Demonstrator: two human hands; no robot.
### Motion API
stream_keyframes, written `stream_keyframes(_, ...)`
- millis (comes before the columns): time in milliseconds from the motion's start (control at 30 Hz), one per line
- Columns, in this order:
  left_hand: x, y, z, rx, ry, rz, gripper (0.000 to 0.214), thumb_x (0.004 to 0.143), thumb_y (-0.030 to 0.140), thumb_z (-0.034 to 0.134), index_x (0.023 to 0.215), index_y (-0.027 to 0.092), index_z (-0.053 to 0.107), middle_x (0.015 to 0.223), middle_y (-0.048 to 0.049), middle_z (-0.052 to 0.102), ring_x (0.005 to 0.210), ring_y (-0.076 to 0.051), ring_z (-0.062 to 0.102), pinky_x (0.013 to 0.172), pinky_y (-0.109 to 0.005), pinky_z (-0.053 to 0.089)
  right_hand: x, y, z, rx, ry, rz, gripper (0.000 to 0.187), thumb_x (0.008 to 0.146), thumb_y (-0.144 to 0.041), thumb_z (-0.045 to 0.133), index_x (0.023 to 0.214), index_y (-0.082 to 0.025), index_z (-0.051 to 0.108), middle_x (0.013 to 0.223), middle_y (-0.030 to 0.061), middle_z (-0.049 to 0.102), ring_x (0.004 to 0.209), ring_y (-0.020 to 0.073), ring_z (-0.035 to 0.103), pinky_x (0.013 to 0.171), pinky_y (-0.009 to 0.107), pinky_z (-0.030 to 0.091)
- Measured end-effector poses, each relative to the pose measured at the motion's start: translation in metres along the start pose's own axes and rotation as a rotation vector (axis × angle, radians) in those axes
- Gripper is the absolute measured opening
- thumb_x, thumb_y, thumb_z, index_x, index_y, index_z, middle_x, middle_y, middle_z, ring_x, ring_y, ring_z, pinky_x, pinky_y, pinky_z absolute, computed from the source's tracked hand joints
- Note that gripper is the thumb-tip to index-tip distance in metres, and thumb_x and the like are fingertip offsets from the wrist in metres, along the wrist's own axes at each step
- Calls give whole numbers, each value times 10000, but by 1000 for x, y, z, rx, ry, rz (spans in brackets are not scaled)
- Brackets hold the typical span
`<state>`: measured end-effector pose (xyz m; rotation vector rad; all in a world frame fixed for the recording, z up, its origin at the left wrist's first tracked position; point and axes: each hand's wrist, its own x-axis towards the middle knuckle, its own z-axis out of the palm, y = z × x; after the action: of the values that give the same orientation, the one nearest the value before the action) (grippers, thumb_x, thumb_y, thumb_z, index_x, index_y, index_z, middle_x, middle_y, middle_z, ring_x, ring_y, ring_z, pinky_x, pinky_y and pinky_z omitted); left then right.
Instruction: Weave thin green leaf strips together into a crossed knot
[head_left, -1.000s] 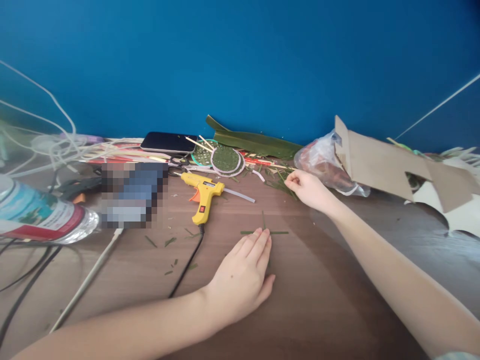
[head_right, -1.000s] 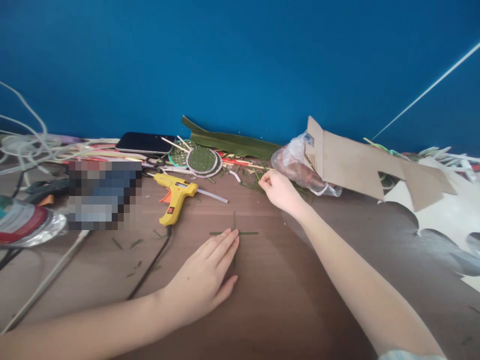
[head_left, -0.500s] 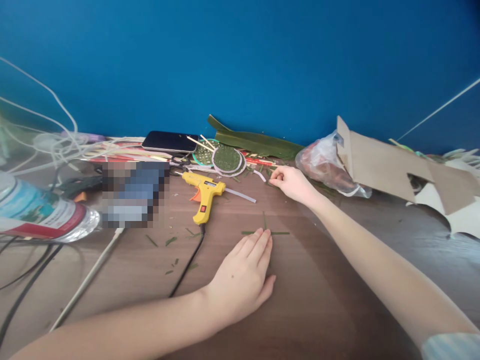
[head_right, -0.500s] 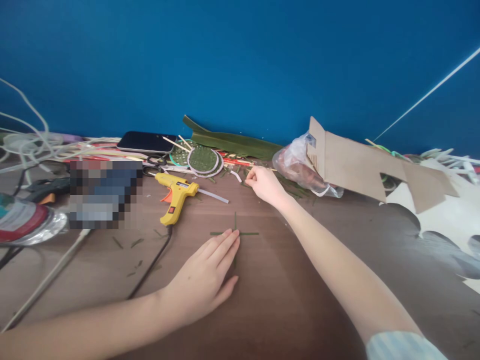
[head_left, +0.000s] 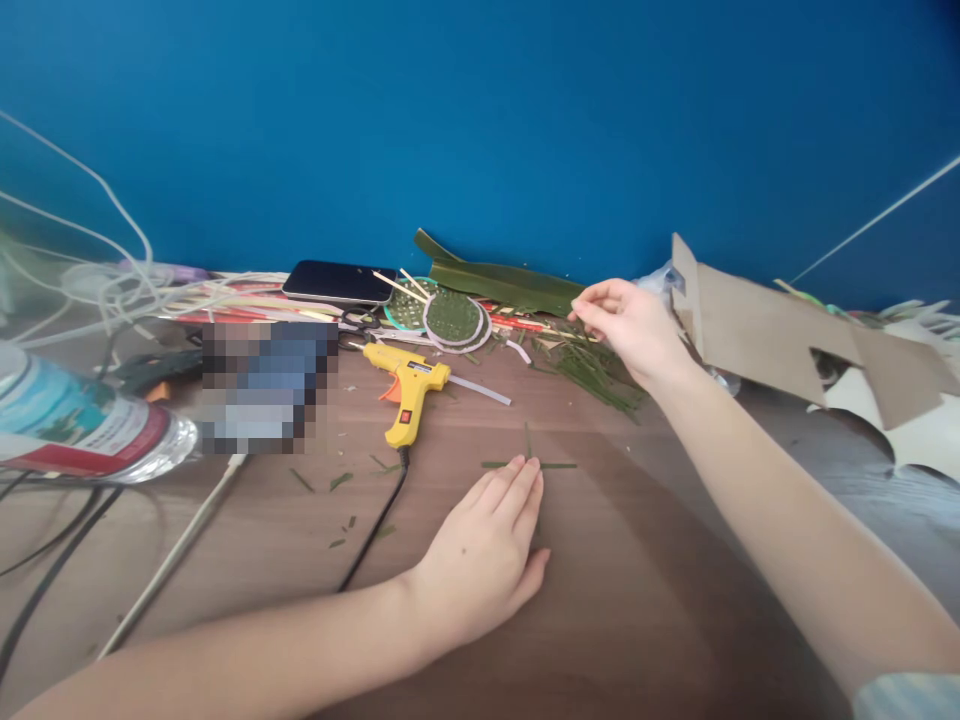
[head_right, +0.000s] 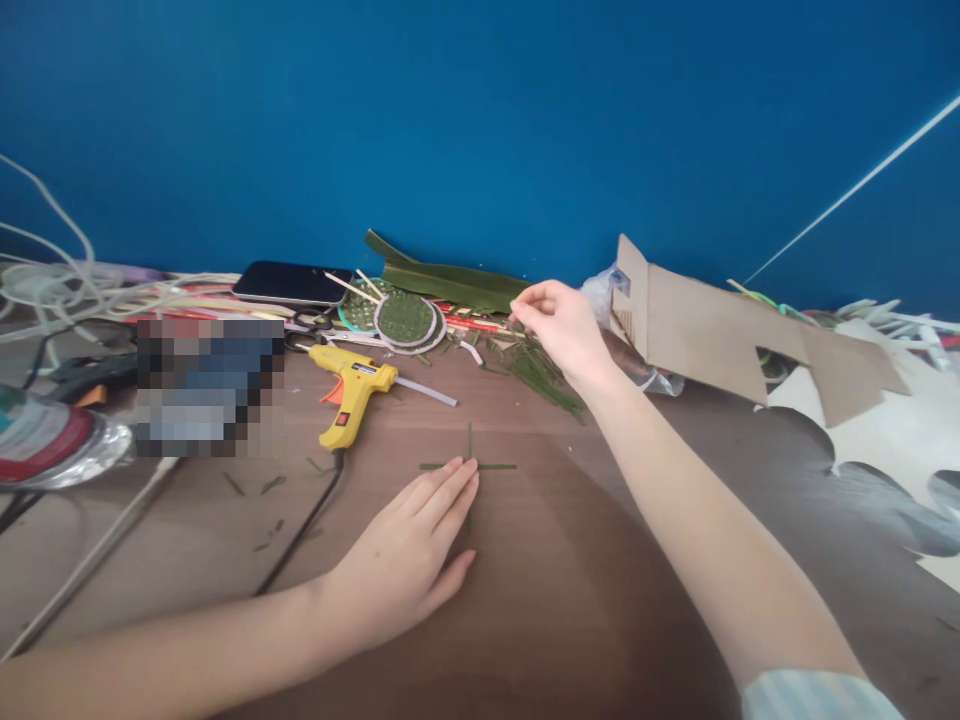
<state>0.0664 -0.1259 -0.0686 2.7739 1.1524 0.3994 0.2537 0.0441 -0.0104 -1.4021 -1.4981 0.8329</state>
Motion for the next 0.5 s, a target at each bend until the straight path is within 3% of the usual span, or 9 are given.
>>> stream_keyframes(267, 0, 0, 1, 21, 2, 7, 515, 851, 286, 421, 1264, -20, 428, 1342, -208, 435, 1237, -311, 417, 986, -415, 419, -15, -2, -11, 193, -41, 46, 171, 661, -167, 616, 811, -188, 537, 690, 12, 623, 558, 102, 542, 479, 238, 399)
stream_keyframes(433, -2, 0, 2, -7, 14, 3, 512, 849, 287, 439, 1266, -10, 422, 1350, -216, 421, 1243, -311, 412, 997, -424, 407, -60, 2, -4, 170, -410, 206, 257, 640, -242, 661, 849, -156, 537, 670, 16, 622, 513, 115, 562, 451, 245, 427)
stream_keyframes(500, -1, 0, 1, -8, 13, 3, 513, 849, 286, 442, 1264, -14, 420, 1343, -221, 427, 1244, -314, 410, 1002, -424, 402, -78, 10, 2, 121, -496, 248, 232, 680, -271, 636, 859, -143, 563, 665, 18, 615, 522, 119, 573, 459, 245, 438)
